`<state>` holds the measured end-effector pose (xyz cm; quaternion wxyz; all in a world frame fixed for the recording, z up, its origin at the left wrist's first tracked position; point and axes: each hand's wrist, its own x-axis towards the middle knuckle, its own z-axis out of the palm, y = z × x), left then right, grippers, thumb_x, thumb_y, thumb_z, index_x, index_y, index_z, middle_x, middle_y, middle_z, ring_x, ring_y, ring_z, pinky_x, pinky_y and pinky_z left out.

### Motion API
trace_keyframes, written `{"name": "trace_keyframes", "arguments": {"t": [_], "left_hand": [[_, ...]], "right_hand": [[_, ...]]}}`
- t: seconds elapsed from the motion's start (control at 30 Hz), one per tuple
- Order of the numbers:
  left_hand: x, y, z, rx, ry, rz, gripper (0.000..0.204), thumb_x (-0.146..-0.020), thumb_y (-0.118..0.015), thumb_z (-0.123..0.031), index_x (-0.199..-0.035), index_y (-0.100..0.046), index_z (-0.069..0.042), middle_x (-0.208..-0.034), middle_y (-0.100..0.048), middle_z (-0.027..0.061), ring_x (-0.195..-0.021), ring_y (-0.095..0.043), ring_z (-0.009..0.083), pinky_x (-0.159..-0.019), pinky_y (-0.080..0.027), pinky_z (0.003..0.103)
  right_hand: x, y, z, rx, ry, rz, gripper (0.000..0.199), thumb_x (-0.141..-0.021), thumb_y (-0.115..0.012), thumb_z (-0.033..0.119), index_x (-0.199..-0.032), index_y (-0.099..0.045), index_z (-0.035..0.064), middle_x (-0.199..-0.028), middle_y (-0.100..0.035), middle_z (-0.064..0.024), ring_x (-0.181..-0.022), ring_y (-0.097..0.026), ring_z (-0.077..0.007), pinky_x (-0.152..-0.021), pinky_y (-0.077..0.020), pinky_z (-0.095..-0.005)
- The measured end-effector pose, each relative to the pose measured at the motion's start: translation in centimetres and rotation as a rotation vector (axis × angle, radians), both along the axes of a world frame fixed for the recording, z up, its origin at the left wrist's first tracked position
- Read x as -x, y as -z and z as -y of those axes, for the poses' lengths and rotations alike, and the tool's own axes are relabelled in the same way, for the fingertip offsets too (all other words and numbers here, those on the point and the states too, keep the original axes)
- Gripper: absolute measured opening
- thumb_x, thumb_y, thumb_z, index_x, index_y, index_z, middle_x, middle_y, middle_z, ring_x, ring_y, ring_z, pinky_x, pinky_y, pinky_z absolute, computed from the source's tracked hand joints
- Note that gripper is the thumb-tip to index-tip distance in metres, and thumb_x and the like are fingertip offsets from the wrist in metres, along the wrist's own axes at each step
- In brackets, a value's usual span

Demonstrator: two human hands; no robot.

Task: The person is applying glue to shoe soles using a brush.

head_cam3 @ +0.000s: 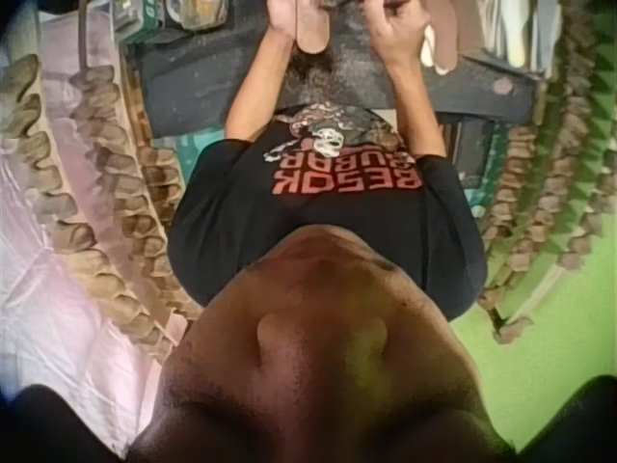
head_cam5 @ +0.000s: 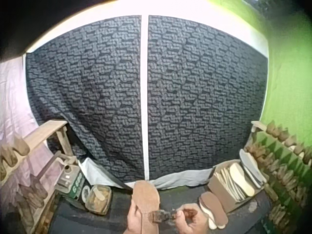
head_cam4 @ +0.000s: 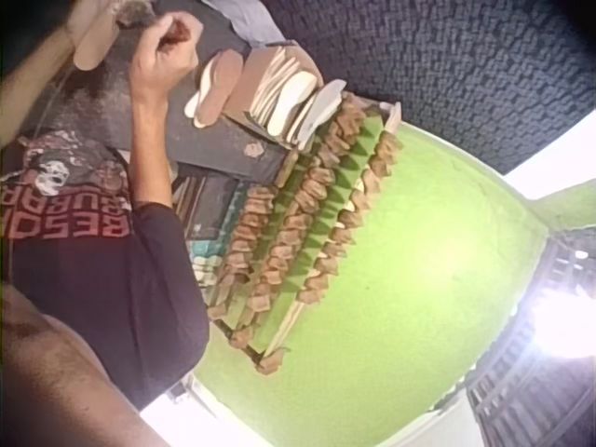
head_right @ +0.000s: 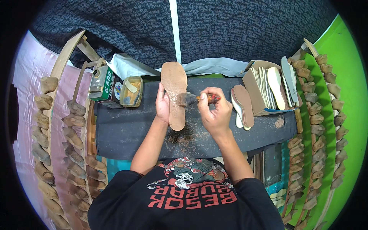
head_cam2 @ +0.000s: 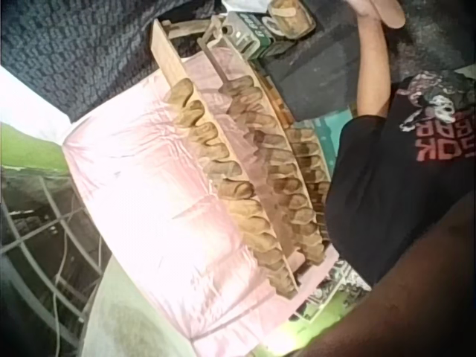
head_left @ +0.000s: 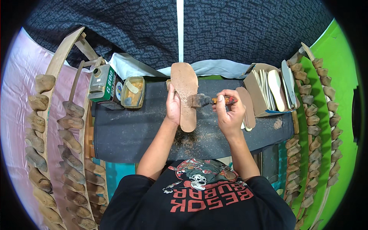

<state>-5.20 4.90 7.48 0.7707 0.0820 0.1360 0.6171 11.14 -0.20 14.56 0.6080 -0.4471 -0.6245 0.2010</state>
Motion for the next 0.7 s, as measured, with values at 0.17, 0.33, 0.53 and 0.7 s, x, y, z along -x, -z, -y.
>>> {"name": "trace_keyframes", "arguments": {"t": [0.17, 0.33, 0.53, 0.7], "left_hand": [[0.4, 2.2, -0.6, -0.262, 0.101, 0.01, 0.067, -0.106, -0.029, -0.061, -0.142, -0.052, -0.01, -0.127, -0.066, 0.0113, -0.105, -0.068, 0.0249, -0.092, -0.056, 0.04], [1.5, 1.9, -0.8, -0.17, 0.104, -0.002, 0.071, -0.104, -0.028, -0.065, -0.137, -0.055, -0.009, -0.121, -0.067, 0.0109, -0.101, -0.068, 0.0248, -0.089, -0.057, 0.043], [1.2, 1.3, -0.8, -0.212, 0.087, 0.001, 0.073, -0.103, -0.027, -0.068, -0.133, -0.057, -0.01, -0.114, -0.065, 0.0086, -0.09, -0.062, 0.0249, -0.077, -0.056, 0.042], [1.6, 1.8, -0.8, -0.203, 0.091, 0.057, 0.072, -0.102, -0.028, -0.069, -0.135, -0.058, -0.011, -0.118, -0.064, 0.0093, -0.09, -0.058, 0.0247, -0.071, -0.052, 0.039]], "right_hand": [[0.7, -0.5, 0.0, -0.016, -0.045, 0.065, 0.007, -0.093, -0.067, 0.004, -0.098, -0.063, 0.0004, -0.073, -0.067, -0.0033, -0.063, -0.063, -0.0071, -0.058, -0.0505, -0.0243], [-1.1, -0.4, -0.6, -0.049, 0.038, 0.1, 0.007, -0.092, -0.066, 0.003, -0.098, -0.063, 0.0006, -0.072, -0.067, -0.0037, -0.062, -0.063, -0.0078, -0.058, -0.0505, -0.0247], [0.7, 0.0, 0.8, 0.035, -0.151, 0.099, 0.007, -0.091, -0.068, 0.002, -0.096, -0.064, 0.0014, -0.071, -0.066, -0.0019, -0.063, -0.062, -0.0065, -0.058, -0.05, -0.0238], [-0.2, -0.7, 0.8, 0.0, -0.093, 0.152, 0.007, -0.09, -0.068, 0.002, -0.096, -0.064, 0.0012, -0.069, -0.065, -0.0021, -0.061, -0.06, -0.0052, -0.055, -0.0486, -0.0229]]}}
